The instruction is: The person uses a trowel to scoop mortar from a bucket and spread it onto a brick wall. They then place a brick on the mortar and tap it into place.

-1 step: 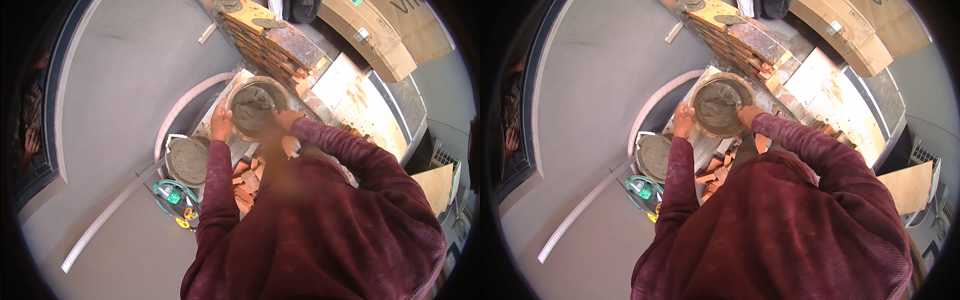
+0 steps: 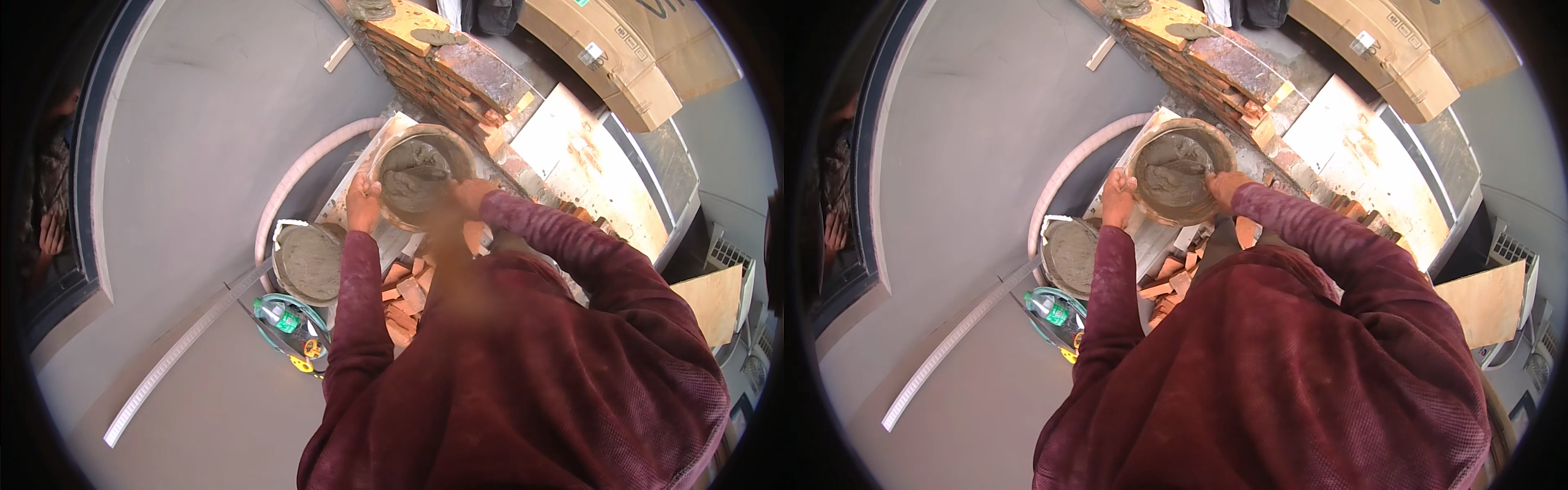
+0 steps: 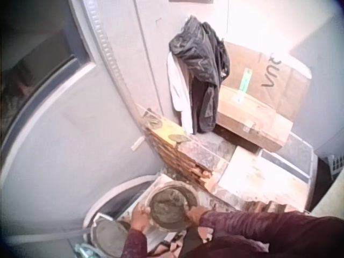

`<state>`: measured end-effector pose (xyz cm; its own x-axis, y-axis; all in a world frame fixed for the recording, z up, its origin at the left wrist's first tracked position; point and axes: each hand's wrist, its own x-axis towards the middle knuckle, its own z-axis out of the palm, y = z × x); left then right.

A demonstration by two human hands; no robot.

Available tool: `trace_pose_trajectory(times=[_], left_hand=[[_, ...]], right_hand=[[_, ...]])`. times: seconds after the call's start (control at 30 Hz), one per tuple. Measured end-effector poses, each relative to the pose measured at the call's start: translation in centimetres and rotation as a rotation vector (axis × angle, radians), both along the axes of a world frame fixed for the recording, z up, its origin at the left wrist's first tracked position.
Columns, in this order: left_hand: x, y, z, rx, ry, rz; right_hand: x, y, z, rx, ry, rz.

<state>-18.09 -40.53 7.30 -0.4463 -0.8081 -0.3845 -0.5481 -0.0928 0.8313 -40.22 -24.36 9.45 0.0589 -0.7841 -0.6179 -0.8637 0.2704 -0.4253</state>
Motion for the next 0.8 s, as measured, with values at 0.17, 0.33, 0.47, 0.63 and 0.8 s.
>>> trace_pose_trajectory(times=[0.17,0.33,0.47,0.63,0.8], left_hand=[[0.3,2.0,0.8,0.144,0.144,0.055],[-0.4,4.5,1.2,0.262,0.214,0.103],[0.1,6.3,0.1,0.213,0.211,0.142],[-0.8,6.5,-0.4,0.234,0.203,0.116],[1.4,6.8,0.1,0.316,0.276,0.205]], right_hand=[[0.0,0.5,-0.9,0.084,-0.138,-0.22],[1.7,0.8,-0.4,0.259,-0.449,-0.492],[3.3,1.9,0.9,0.291,-0.637,-0.655],[2.6,5.3,-4.5,0.183,-0.9,-0.702],[0.7,5.8,0.6,0.301,-0.934,-0.711]])
